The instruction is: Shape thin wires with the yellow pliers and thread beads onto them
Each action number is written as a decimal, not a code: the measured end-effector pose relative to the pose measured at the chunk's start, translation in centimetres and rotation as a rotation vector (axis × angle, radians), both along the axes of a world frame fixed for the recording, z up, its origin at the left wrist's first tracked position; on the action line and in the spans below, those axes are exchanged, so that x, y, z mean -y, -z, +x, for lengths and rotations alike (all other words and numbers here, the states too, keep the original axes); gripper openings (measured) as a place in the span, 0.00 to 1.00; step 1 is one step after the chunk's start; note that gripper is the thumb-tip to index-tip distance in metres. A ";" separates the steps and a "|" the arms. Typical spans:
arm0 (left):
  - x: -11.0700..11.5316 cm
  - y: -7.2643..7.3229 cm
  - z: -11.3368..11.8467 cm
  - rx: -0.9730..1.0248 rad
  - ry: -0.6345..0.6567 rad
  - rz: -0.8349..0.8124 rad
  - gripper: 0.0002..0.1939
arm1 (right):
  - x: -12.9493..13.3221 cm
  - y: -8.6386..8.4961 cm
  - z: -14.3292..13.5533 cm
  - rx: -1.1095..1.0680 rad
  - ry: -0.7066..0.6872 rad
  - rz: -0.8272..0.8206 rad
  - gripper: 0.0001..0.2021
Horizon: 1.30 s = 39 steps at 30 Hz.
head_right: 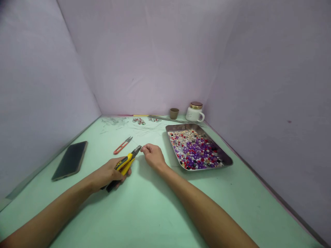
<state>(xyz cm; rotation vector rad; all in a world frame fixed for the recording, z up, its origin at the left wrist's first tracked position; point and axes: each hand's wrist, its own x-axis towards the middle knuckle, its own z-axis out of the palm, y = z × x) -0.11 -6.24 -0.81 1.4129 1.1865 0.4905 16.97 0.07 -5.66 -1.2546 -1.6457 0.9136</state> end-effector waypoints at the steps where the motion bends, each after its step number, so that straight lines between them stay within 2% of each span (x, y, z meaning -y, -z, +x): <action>1: 0.0 0.0 0.1 -0.024 -0.011 0.012 0.12 | 0.1 0.2 0.0 0.021 0.007 0.028 0.11; 4: 0.1 0.3 0.3 -0.122 -0.019 0.058 0.12 | 0.4 0.5 -0.1 0.059 0.039 0.091 0.11; 7: 0.1 0.6 0.2 -0.285 0.011 0.237 0.13 | 0.6 0.9 -0.2 0.095 0.088 0.120 0.12; 10: 0.3 1.0 0.3 -0.513 -0.008 0.435 0.22 | 0.7 1.4 -0.4 0.153 0.118 0.132 0.12; 13: 0.6 1.3 0.6 -0.716 -0.080 0.488 0.34 | 0.7 1.8 -0.6 0.203 0.125 0.131 0.12; 16: 0.7 1.4 0.7 -0.766 -0.095 0.517 0.36 | 0.7 1.9 -0.6 0.215 0.137 0.148 0.12; 19: 0.5 1.1 0.4 -0.600 -0.051 0.481 0.30 | 0.7 1.7 -0.4 0.187 0.134 0.168 0.12; 23: 0.3 0.2 -0.3 -0.166 0.046 0.152 0.14 | 0.9 1.3 0.0 0.103 0.055 0.212 0.14; 26: 0.4 -0.3 -0.4 0.148 0.073 -0.081 0.13 | 1.2 1.1 0.2 0.085 0.016 0.263 0.17; 28: 0.5 -0.5 -0.3 0.311 0.086 -0.153 0.16 | 1.5 1.0 0.3 0.124 0.029 0.307 0.18; 30: 0.6 -0.6 -0.3 0.361 0.091 -0.177 0.17 | 1.7 0.9 0.4 0.198 0.058 0.352 0.18; 33: 0.4 -0.8 -0.5 0.178 0.089 -0.086 0.15 | 1.8 0.8 0.5 0.321 0.085 0.372 0.17; 36: -0.1 -0.7 -1.1 -0.130 0.074 0.092 0.12 | 1.7 0.8 0.3 0.428 0.089 0.363 0.18; 39: -0.2 -0.2 -1.4 -0.347 0.082 0.301 0.12 | 1.6 0.8 0.1 0.525 0.094 0.346 0.18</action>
